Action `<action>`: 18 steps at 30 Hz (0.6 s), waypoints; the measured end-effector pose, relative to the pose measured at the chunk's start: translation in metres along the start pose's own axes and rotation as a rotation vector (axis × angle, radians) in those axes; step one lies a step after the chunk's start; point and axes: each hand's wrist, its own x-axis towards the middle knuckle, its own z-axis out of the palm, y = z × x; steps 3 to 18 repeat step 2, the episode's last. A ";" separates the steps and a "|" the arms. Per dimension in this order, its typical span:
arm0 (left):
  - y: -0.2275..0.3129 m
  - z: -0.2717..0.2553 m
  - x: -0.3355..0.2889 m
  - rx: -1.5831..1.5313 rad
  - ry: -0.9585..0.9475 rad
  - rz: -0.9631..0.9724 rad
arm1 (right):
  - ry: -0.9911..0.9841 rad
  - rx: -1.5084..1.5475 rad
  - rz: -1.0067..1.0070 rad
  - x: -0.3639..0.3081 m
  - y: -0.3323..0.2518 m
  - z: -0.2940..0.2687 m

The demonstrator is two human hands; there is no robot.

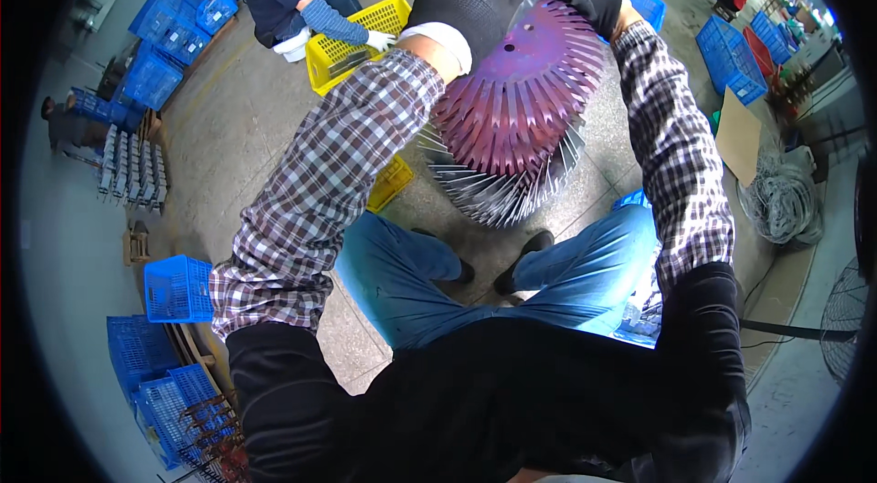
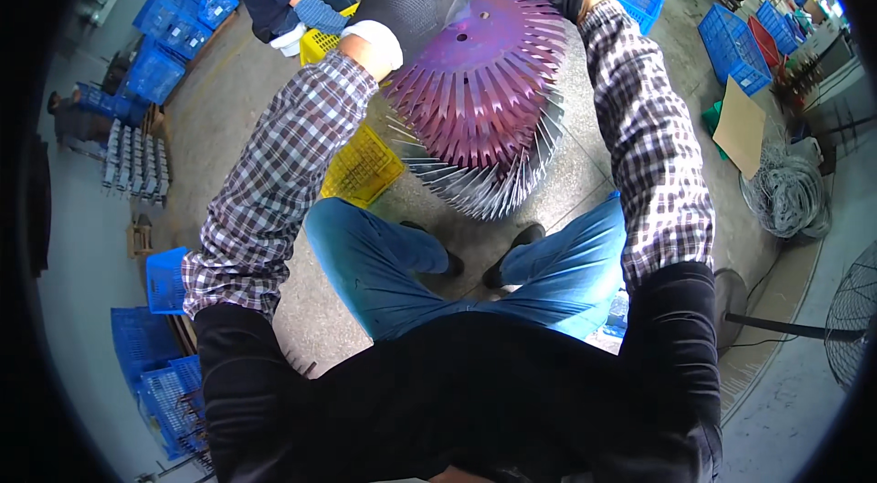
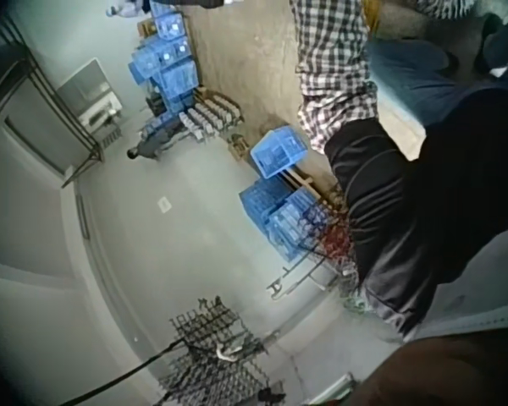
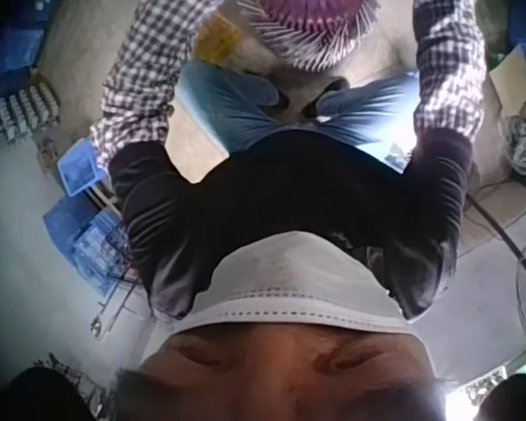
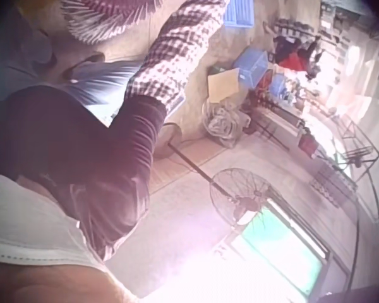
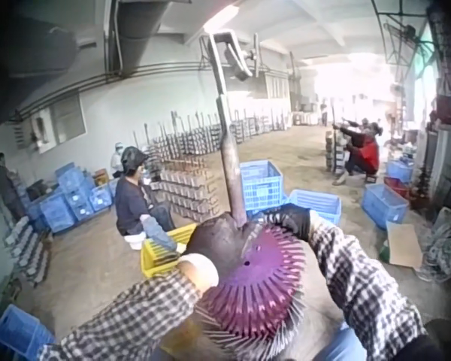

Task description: Assembling metal fins onto a central metal shaft at a fabrication workstation.

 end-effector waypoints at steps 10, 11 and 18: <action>-0.004 0.001 0.003 -0.011 -0.015 -0.008 | 0.052 -0.112 -0.066 0.003 0.007 0.004; -0.004 0.001 0.003 -0.011 -0.015 -0.008 | 0.052 -0.112 -0.066 0.003 0.007 0.004; -0.004 0.001 0.003 -0.011 -0.015 -0.008 | 0.052 -0.112 -0.066 0.003 0.007 0.004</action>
